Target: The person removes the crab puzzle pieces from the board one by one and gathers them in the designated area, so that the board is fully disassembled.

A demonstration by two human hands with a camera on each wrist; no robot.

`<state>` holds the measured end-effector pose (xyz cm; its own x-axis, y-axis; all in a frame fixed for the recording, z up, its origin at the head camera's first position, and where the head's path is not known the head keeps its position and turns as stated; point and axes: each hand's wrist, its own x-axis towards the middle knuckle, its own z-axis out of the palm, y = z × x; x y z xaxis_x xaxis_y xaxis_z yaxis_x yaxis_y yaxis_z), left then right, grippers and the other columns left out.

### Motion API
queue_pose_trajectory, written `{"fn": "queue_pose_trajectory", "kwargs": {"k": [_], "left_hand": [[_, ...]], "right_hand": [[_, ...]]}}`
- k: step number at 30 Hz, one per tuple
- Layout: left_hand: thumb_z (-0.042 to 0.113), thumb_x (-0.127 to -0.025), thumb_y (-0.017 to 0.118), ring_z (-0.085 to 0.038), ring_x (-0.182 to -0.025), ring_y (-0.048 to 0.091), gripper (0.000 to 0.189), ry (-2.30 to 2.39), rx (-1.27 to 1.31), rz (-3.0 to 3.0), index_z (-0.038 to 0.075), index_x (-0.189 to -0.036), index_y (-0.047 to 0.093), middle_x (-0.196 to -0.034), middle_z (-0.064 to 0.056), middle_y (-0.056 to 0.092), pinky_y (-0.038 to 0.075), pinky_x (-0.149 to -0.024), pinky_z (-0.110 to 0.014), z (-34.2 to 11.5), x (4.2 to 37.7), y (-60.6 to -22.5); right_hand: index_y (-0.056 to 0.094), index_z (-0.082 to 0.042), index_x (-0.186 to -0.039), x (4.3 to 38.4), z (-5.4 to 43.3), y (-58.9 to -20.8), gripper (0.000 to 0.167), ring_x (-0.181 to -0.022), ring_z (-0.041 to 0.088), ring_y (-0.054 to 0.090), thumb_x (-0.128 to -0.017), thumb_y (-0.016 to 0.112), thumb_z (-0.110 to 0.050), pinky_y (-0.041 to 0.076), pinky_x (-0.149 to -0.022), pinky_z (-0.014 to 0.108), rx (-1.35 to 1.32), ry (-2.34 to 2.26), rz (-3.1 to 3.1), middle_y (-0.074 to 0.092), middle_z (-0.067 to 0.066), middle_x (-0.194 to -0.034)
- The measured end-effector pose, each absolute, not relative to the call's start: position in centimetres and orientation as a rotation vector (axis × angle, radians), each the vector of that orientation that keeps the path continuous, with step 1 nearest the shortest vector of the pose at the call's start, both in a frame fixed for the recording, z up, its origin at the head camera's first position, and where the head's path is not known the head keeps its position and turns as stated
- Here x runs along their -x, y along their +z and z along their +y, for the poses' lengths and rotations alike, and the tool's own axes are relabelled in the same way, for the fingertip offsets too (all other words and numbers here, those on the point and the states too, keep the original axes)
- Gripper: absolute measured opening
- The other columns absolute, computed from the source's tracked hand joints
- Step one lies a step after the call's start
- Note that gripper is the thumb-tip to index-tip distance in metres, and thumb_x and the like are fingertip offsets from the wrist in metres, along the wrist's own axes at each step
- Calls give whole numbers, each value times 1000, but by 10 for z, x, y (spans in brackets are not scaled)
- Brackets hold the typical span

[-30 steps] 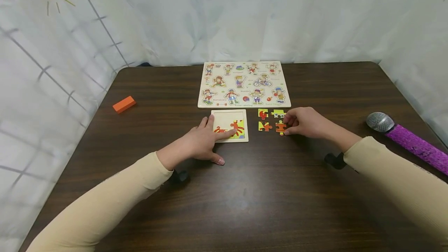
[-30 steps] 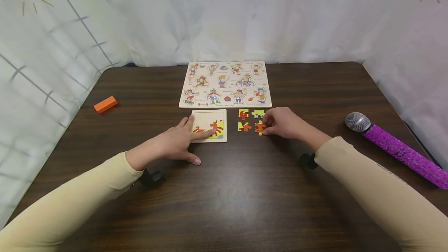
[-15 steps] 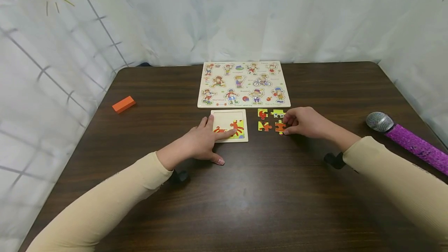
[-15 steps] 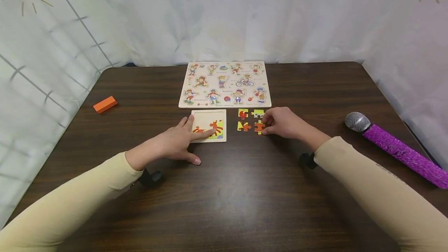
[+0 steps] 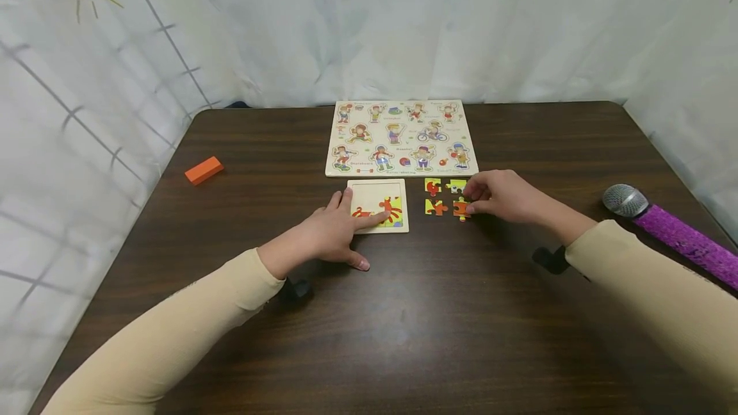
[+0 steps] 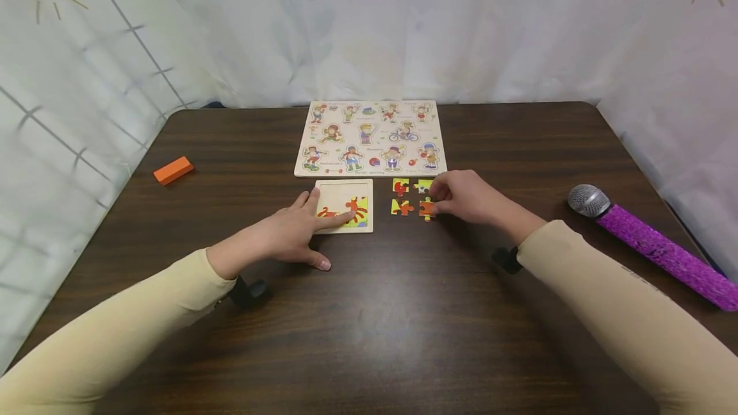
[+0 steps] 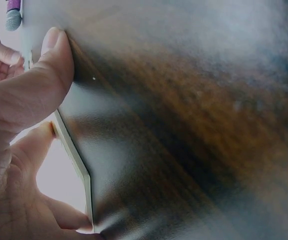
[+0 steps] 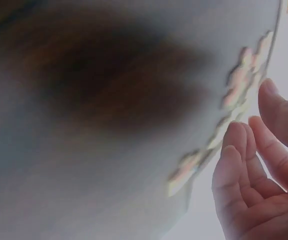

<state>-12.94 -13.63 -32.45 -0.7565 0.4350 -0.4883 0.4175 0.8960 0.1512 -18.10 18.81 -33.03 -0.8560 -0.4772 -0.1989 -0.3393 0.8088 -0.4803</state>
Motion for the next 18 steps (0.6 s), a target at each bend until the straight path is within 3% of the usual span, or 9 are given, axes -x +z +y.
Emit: {"fn": "queue_pose_trajectory", "kwargs": {"k": [7,14,18], "left_hand": [[59,-82,79,-55,-154,11,98,39,-614,2527,45,-161,23,-167,-35,0,32,-116,-65,-137,129,-324],[61,-83,77,-55,-154,11,97,17,-629,2523,45,-161,22,-166,-36,1,34,-115,-64,-137,130,-325],[62,-83,76,-55,-154,11,97,14,-633,2524,45,-161,22,-166,-36,1,34,-115,-64,-137,130,-326]], "right_hand": [[71,-2,-114,187,151,-326,25,-85,19,66,-92,77,-13,54,-80,40,757,-663,2666,74,7,-95],[70,-2,-121,192,105,-332,33,-107,26,69,-91,78,-14,54,-97,44,933,-611,2619,73,12,-118],[70,-3,-122,195,86,-334,33,-113,28,68,-91,78,-12,53,-98,44,995,-560,2602,71,13,-120]]}}
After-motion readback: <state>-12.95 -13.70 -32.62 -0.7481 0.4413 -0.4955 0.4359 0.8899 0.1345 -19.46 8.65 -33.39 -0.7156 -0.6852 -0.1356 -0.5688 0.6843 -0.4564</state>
